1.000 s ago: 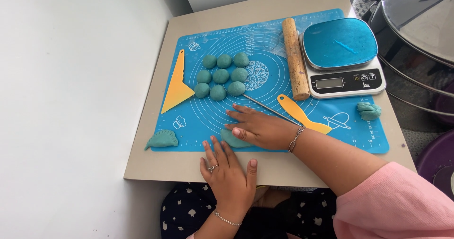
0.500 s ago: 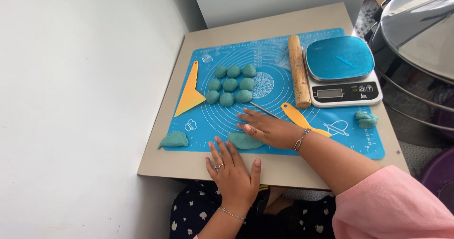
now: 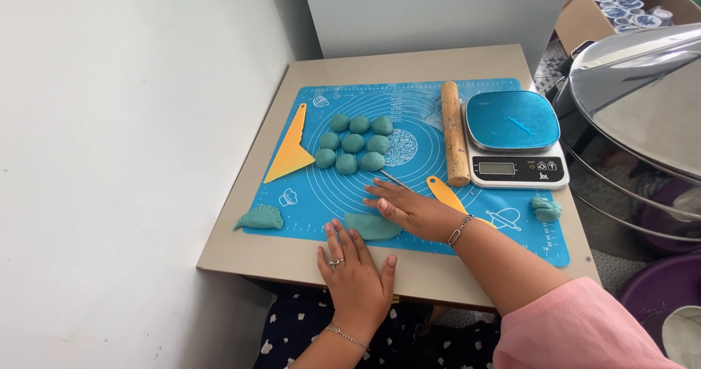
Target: Shaping and sealing the edges of blue dough pastries using a plastic scraper and a metal rod for decoration.
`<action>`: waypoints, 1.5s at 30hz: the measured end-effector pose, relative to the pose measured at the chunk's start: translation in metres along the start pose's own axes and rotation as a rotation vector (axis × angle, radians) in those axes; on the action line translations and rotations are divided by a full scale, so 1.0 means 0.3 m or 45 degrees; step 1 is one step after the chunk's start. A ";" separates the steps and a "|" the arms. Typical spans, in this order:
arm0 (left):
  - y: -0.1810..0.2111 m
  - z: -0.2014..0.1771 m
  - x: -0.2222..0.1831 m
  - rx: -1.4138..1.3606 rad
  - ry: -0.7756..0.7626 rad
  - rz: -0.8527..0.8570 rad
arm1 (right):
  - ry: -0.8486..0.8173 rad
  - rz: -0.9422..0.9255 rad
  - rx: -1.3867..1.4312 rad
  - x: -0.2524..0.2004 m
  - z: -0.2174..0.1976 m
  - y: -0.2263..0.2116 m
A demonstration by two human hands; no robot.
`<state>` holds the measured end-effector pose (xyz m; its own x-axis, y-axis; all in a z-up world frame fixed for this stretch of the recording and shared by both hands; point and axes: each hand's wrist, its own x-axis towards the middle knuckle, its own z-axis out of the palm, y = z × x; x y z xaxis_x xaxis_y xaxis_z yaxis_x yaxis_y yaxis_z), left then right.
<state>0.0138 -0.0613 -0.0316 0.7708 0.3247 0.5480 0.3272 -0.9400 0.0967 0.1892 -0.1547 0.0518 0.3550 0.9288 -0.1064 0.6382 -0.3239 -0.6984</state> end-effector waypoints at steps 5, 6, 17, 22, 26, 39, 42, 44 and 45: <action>-0.001 0.003 -0.005 -0.008 0.001 -0.011 | 0.003 -0.018 -0.002 -0.008 -0.001 0.003; 0.000 0.000 -0.004 -0.033 -0.003 -0.011 | 0.018 -0.032 -0.005 -0.009 -0.002 0.008; 0.000 -0.026 -0.010 -0.049 0.119 -0.001 | -0.026 -0.102 -0.073 -0.006 0.024 -0.010; -0.007 -0.032 -0.001 -0.049 0.071 -0.038 | -0.120 -0.206 -0.086 -0.001 0.048 -0.016; -0.050 -0.044 0.037 -0.237 -0.143 -0.107 | -0.108 -0.240 -0.111 -0.008 0.039 -0.013; -0.078 -0.036 0.051 -0.169 -0.107 -0.049 | 0.194 -0.210 -0.487 0.008 0.077 -0.069; -0.092 -0.021 0.052 -0.216 -0.164 -0.075 | 0.454 -0.560 -0.666 -0.017 0.106 -0.052; -0.139 -0.054 0.122 -0.230 -0.323 -0.100 | 0.383 -0.550 -0.736 -0.034 0.123 -0.007; -0.160 -0.072 0.140 -0.245 -0.503 -0.116 | 0.312 -0.524 -0.789 -0.053 0.144 0.018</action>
<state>0.0189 -0.0048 0.0048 0.9055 0.3871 0.1740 0.3248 -0.8960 0.3028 0.1575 -0.1636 0.0190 0.1015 0.9532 0.2850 0.9905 -0.0702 -0.1179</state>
